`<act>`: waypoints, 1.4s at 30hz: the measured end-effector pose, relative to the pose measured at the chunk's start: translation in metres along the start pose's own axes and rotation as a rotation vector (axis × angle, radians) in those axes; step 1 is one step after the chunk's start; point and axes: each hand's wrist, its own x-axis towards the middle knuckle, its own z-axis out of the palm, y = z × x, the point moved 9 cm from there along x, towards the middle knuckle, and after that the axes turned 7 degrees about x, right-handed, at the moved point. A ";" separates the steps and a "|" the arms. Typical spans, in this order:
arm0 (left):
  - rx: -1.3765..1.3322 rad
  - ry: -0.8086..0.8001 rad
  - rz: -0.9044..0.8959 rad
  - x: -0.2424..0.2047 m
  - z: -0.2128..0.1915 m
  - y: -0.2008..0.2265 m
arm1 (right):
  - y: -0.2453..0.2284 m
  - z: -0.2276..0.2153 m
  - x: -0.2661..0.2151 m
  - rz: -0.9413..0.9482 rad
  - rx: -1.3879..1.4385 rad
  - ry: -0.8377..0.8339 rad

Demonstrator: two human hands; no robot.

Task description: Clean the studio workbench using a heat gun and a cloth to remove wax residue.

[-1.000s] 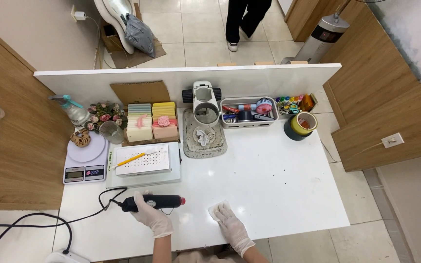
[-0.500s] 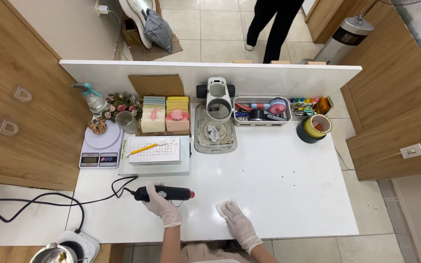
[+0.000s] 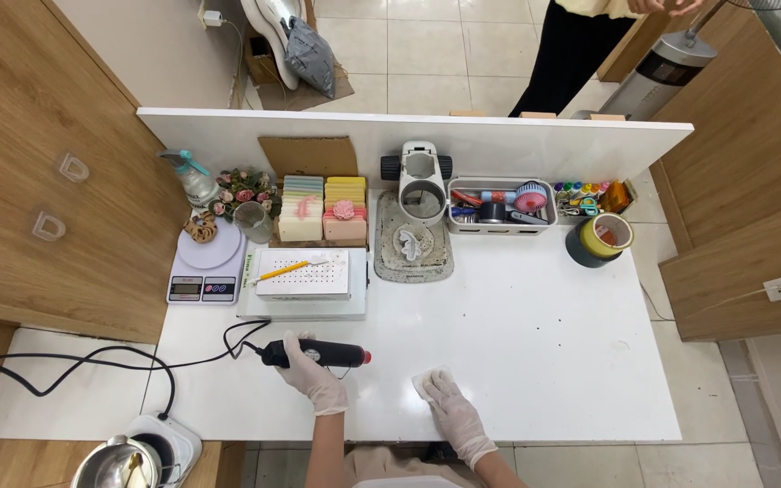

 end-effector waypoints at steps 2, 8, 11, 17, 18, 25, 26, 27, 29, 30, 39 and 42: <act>0.005 0.009 -0.010 -0.002 0.001 0.004 | 0.008 0.005 0.001 -0.025 -0.017 0.015; 0.020 0.080 -0.061 0.012 -0.017 -0.005 | 0.001 0.012 0.001 -0.132 -0.084 0.041; 0.014 0.095 -0.065 0.008 -0.018 -0.008 | 0.000 0.003 -0.006 -0.093 -0.056 0.037; -0.069 0.059 -0.035 0.010 -0.014 -0.012 | 0.004 0.008 -0.008 -0.050 0.013 0.044; -0.077 0.043 -0.038 0.010 -0.011 -0.016 | 0.004 0.007 -0.009 -0.043 0.018 0.048; -0.053 0.032 -0.039 0.010 -0.009 -0.023 | 0.006 0.009 -0.018 0.004 0.037 0.050; -0.047 0.021 -0.030 0.011 -0.007 -0.023 | 0.007 0.009 -0.018 0.006 0.040 0.053; -0.042 0.009 -0.021 0.012 -0.006 -0.023 | 0.007 0.009 -0.019 0.008 0.043 0.057; -0.030 0.016 -0.029 0.012 -0.006 -0.023 | 0.004 0.010 -0.019 0.009 0.048 0.061; -0.021 0.021 -0.037 0.012 -0.007 -0.024 | 0.004 0.009 -0.021 0.006 0.052 0.066; -0.068 0.026 -0.066 0.011 -0.012 -0.019 | -0.011 0.016 -0.016 0.027 0.021 0.062; -0.110 0.026 -0.058 0.014 -0.022 -0.019 | -0.030 0.016 0.001 0.019 -0.014 0.044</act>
